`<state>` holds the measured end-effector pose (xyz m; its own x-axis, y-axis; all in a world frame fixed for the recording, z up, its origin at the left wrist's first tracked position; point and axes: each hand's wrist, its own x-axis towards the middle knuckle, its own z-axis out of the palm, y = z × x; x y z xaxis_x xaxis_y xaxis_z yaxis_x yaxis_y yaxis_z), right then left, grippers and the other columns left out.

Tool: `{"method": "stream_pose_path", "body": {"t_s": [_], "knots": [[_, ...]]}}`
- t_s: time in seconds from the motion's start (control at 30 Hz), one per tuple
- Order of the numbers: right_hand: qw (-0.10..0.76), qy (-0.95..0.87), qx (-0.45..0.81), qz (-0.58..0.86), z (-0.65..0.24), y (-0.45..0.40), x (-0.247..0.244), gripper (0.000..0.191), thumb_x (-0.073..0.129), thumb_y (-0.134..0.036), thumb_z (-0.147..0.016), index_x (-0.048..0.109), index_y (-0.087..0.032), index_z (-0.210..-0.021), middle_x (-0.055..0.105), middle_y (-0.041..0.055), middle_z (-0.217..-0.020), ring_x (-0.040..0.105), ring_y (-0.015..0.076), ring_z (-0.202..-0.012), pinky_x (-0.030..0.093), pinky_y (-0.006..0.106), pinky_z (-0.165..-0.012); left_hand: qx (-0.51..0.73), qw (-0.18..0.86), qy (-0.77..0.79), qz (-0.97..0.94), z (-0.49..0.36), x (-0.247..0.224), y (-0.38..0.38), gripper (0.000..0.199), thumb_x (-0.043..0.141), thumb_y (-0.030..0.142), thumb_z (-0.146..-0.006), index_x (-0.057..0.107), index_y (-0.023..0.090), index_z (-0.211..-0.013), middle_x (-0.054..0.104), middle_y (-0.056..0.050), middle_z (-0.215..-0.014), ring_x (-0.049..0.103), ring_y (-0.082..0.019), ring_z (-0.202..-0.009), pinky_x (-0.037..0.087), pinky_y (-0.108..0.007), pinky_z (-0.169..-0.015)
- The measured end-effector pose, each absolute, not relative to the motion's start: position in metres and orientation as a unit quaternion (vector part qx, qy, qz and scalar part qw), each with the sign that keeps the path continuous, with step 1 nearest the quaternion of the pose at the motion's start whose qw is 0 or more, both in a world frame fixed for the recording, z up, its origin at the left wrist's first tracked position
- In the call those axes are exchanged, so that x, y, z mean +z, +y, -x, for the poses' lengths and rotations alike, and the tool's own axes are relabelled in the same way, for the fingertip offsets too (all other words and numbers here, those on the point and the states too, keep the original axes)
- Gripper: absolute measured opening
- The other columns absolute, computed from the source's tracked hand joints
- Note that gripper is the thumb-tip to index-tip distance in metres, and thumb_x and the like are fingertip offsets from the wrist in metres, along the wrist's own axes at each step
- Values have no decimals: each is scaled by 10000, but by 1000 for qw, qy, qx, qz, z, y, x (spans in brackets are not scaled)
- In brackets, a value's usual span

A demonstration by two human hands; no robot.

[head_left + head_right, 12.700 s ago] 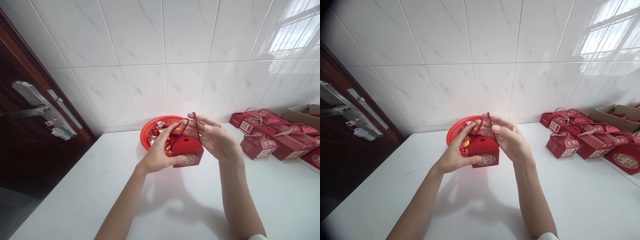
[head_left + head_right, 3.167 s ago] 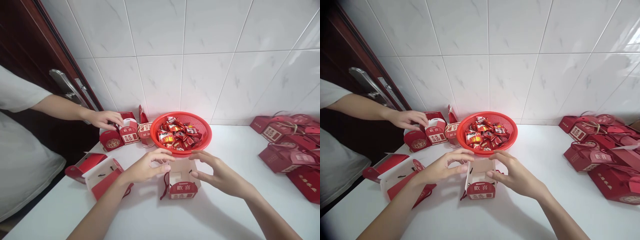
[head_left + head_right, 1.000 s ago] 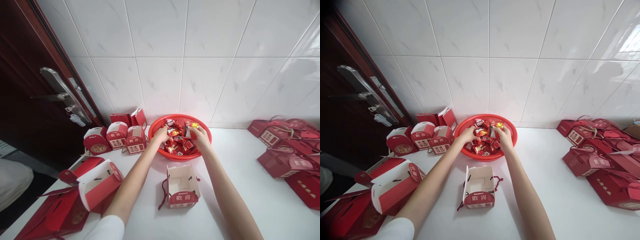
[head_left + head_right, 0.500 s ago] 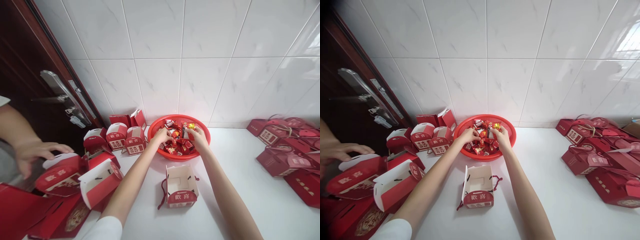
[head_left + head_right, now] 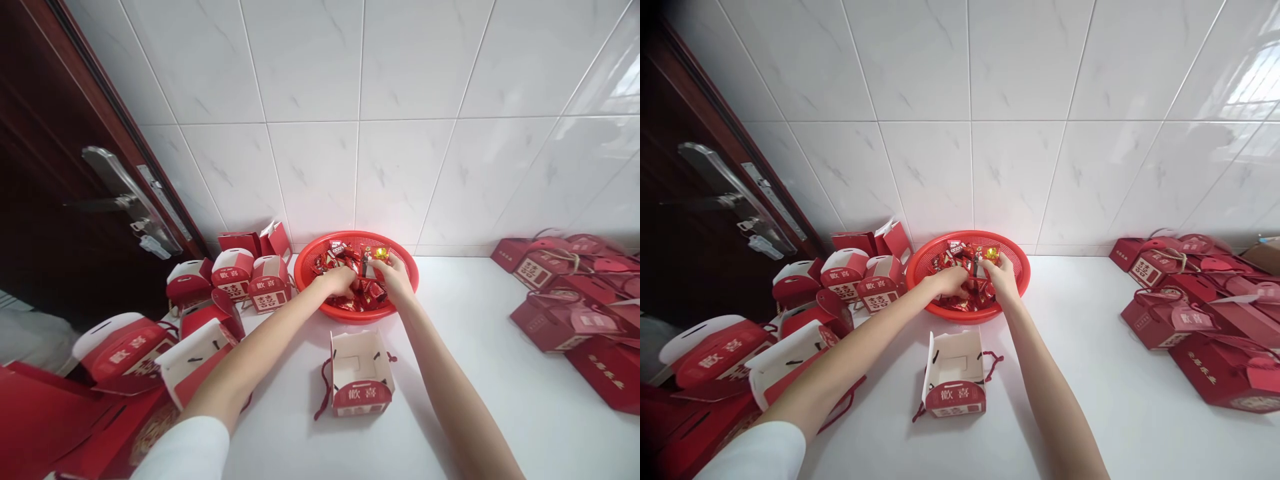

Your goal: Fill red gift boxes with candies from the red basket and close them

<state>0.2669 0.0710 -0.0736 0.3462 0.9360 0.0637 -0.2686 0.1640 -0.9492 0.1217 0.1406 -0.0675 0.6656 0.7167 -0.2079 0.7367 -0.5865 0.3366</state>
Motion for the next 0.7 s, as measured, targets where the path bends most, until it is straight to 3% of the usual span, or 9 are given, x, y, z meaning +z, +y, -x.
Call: {"method": "stream_pose_path", "body": {"t_s": [0.17, 0.3, 0.5, 0.6, 0.7], "knots": [[682, -358, 441, 461, -265, 70, -73, 247, 771, -300, -584, 663, -219, -790, 743, 1, -750, 685, 212, -713, 554, 329, -664, 10, 255, 401, -880, -113, -75, 147, 193, 798, 56, -593, 774, 197, -724, 735, 0, -659, 684, -202, -612, 519, -272, -653], [695, -354, 426, 458, -264, 70, -76, 250, 760, -320, -624, 682, -224, -841, 770, 15, -844, 713, 239, -828, 578, 356, -760, 176, 261, 398, -862, -100, -72, 145, 69, 764, 145, -733, 772, 186, -788, 771, -25, -787, 710, -199, -740, 536, -269, -716], [689, -338, 442, 464, -265, 73, -78, 328, 801, -382, -640, 661, -231, -895, 765, 21, -903, 732, 257, -911, 587, 377, -819, 441, 212, 397, -777, -102, -73, 133, 171, 638, 273, -918, 720, 179, -1035, 730, -59, -975, 684, -191, -870, 551, -299, -791], [668, -352, 475, 452, -264, 68, -73, 380, 827, -467, -661, 660, -217, -894, 765, 42, -893, 742, 265, -894, 592, 378, -775, 468, 208, 362, -779, -110, -71, 126, 104, 705, 205, -859, 719, 199, -962, 704, -30, -925, 666, -178, -851, 548, -295, -803], [658, -365, 495, 436, -263, 63, -67, 433, 884, -450, -606, 653, -209, -882, 763, 38, -854, 738, 247, -833, 592, 367, -748, 437, 226, 328, -806, -115, -68, 121, 157, 769, 116, -767, 724, 200, -891, 705, -13, -889, 666, -168, -808, 556, -293, -802]]}}
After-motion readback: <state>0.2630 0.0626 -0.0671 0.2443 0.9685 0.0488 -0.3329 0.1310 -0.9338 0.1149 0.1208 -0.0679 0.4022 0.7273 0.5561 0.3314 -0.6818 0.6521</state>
